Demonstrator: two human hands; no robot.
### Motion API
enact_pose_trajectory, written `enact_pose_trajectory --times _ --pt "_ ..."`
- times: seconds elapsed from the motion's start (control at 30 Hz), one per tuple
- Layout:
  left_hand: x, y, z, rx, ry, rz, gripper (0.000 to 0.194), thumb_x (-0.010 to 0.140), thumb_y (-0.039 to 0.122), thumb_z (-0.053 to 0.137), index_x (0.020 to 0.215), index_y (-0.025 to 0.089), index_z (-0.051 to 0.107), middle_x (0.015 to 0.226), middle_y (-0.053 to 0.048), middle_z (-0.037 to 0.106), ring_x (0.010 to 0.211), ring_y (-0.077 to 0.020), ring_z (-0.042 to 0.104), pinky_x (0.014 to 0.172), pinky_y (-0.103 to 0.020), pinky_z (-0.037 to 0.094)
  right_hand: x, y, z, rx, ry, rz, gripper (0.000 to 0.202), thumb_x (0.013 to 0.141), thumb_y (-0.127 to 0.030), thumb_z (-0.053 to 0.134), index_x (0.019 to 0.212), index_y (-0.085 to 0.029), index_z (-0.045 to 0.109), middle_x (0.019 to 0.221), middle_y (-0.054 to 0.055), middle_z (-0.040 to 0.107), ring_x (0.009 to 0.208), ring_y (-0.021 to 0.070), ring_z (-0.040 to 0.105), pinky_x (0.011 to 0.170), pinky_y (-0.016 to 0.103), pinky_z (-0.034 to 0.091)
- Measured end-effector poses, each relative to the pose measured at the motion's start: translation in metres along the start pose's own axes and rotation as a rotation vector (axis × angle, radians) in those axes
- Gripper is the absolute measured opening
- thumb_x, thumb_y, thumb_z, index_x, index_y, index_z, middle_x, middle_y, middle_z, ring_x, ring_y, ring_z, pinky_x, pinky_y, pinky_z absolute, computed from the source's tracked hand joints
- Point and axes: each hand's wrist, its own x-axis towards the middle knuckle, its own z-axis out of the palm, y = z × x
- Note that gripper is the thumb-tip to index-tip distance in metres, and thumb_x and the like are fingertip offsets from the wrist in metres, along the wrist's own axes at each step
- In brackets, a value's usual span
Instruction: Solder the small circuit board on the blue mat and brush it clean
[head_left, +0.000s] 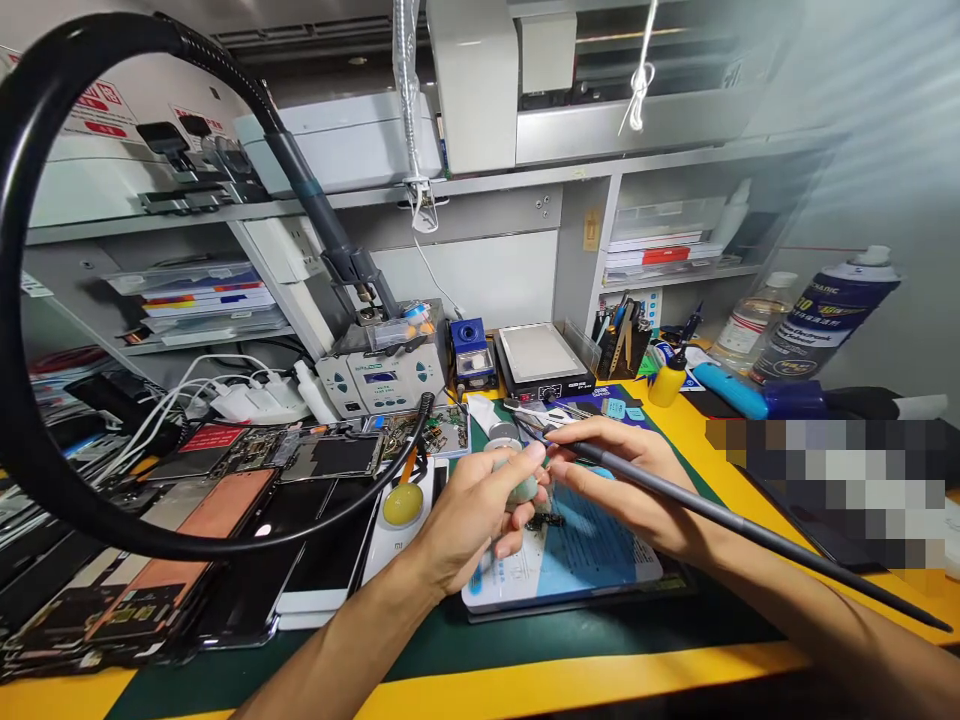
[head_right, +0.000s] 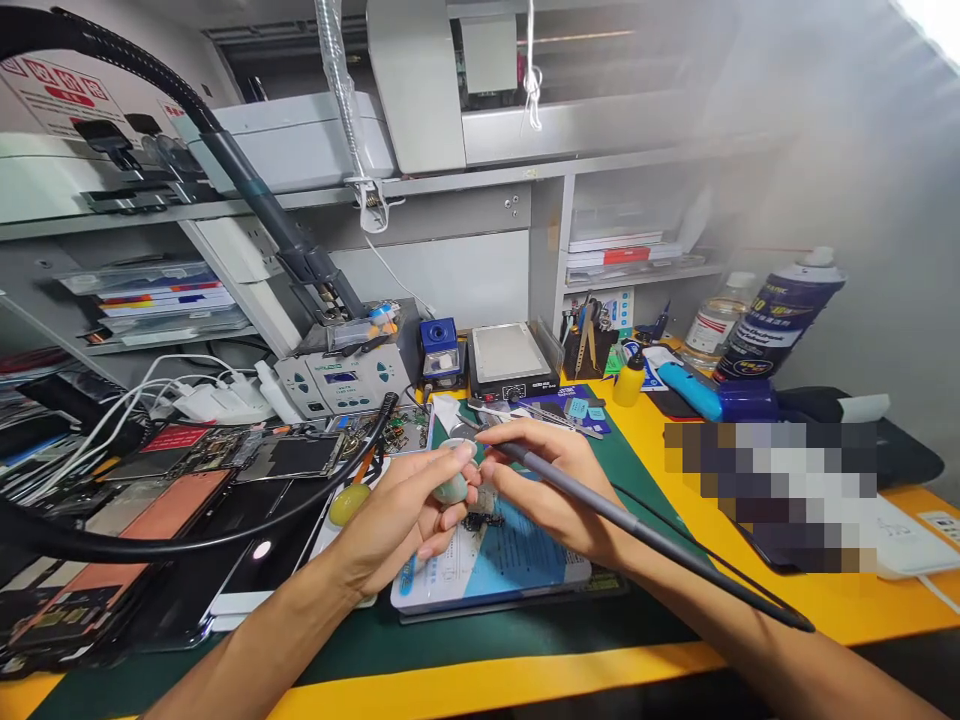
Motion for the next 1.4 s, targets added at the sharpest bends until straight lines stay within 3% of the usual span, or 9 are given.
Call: enact_pose_trajectory --times 0.2,0.4,0.7,0.97,1.4 --pt "-0.003 0.001 -0.001 0.005 0.008 -0.008 0.022 0.083 0.033 0.066 0.085 0.012 0.065 0.081 -0.004 0.060 0.051 -0.0045 0.042 0.034 -0.013 0.028 -0.004 0.001 -0.001 -0.012 0.057 0.017 0.020 0.084 -0.020 0.075 0.103 -0.025 0.073 0.092 0.001 0.074 0.083 0.0151 0.069 0.074 0.024 0.056" --pt "0.001 -0.003 -0.006 0.102 0.031 -0.030 0.016 0.081 0.026 0.060 0.080 0.012 0.067 0.068 -0.003 0.060 0.042 -0.0042 0.038 0.031 -0.015 0.025 -0.002 -0.001 -0.002 0.026 0.064 0.072 0.019 0.083 -0.025 0.076 0.101 -0.023 0.073 0.091 0.002 0.073 0.081 0.0163 0.068 0.073 0.027 0.055" --pt "-0.001 -0.001 -0.005 0.248 0.039 -0.031 0.032 0.084 0.043 0.067 0.072 0.013 0.066 0.046 0.002 0.055 0.029 -0.0035 0.037 0.030 -0.014 0.026 0.001 0.000 -0.007 0.166 -0.015 0.196 0.024 0.079 -0.031 0.079 0.100 -0.021 0.072 0.083 0.002 0.073 0.074 0.0168 0.068 0.066 0.028 0.053" --pt "-0.001 -0.002 -0.004 0.243 0.105 -0.029 0.024 0.081 0.036 0.067 0.072 0.014 0.064 0.050 0.002 0.058 0.031 -0.0048 0.039 0.029 -0.015 0.027 0.000 0.001 -0.011 0.294 -0.028 0.226 0.032 0.080 -0.028 0.079 0.110 -0.021 0.070 0.095 0.005 0.077 0.084 0.0180 0.070 0.077 0.031 0.053" --pt "-0.004 0.002 -0.003 0.146 0.189 -0.045 0.024 0.073 0.037 0.072 0.077 0.014 0.067 0.055 0.004 0.053 0.035 -0.0028 0.038 0.029 -0.013 0.020 0.001 0.009 -0.012 0.348 -0.036 0.289 0.035 0.078 -0.026 0.081 0.110 -0.020 0.069 0.089 0.004 0.076 0.073 0.0156 0.066 0.072 0.032 0.053"
